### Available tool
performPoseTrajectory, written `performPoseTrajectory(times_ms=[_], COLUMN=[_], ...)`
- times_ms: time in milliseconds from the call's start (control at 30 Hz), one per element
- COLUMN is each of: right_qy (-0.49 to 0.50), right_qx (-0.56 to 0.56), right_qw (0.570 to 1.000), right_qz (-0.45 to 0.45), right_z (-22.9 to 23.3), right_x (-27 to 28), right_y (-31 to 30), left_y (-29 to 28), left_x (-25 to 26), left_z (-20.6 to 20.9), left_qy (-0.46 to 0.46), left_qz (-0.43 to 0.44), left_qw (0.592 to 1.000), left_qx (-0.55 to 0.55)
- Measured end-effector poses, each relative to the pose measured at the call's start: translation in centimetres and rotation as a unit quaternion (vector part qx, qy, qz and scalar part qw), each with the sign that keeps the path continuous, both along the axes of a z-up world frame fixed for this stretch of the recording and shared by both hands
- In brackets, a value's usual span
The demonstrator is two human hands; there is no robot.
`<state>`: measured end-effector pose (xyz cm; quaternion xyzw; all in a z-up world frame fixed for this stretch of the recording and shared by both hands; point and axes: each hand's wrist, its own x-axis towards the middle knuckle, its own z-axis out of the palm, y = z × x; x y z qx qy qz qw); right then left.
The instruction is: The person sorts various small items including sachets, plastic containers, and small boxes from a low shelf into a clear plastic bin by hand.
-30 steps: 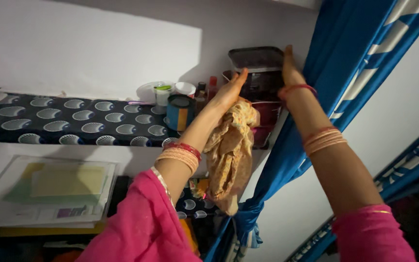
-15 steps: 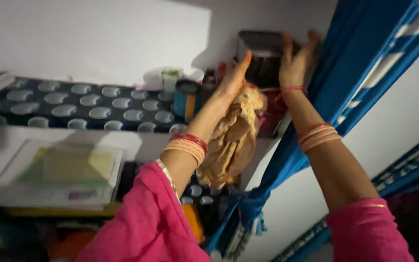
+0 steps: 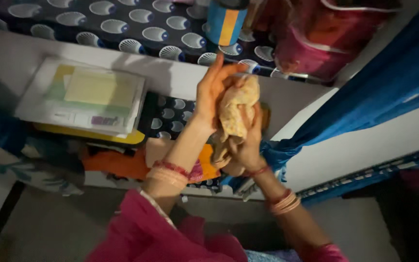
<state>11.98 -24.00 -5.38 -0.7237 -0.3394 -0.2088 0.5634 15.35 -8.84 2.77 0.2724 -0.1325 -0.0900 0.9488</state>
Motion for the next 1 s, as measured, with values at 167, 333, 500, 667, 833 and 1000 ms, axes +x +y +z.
performPoseTrajectory(times_ms=[167, 333, 500, 667, 833, 1000], right_qy=[-0.035, 0.184, 0.149, 0.131, 0.263, 0.346], right_qx=[-0.059, 0.129, 0.298, 0.056, -0.121, -0.234], right_qw=[0.992, 0.959, 0.924, 0.899, 0.896, 0.835], right_qz=[-0.107, -0.176, -0.185, -0.414, -0.337, -0.358], right_z=[-7.9, -16.9, -25.1, -32.4, -37.3, -40.0], right_x=[-0.8, 2.4, 8.5, 15.2, 19.6, 19.5], right_y=[0.9, -1.1, -5.6, -8.1, -6.3, -6.6], left_y=[2.0, 1.8, -1.2, -7.4, -11.3, -14.2], left_x=[0.6, 3.2, 6.7, 12.3, 17.1, 22.4], left_z=[-8.5, -19.1, -31.7, -36.8, -34.1, -33.8], left_qy=[0.132, 0.226, 0.179, 0.053, -0.049, -0.083], left_qz=[0.111, 0.135, 0.11, 0.237, 0.282, 0.193], left_qw=[0.931, 0.859, 0.831, 0.762, 0.704, 0.562], left_qx=[0.323, 0.438, 0.515, 0.6, 0.65, 0.8])
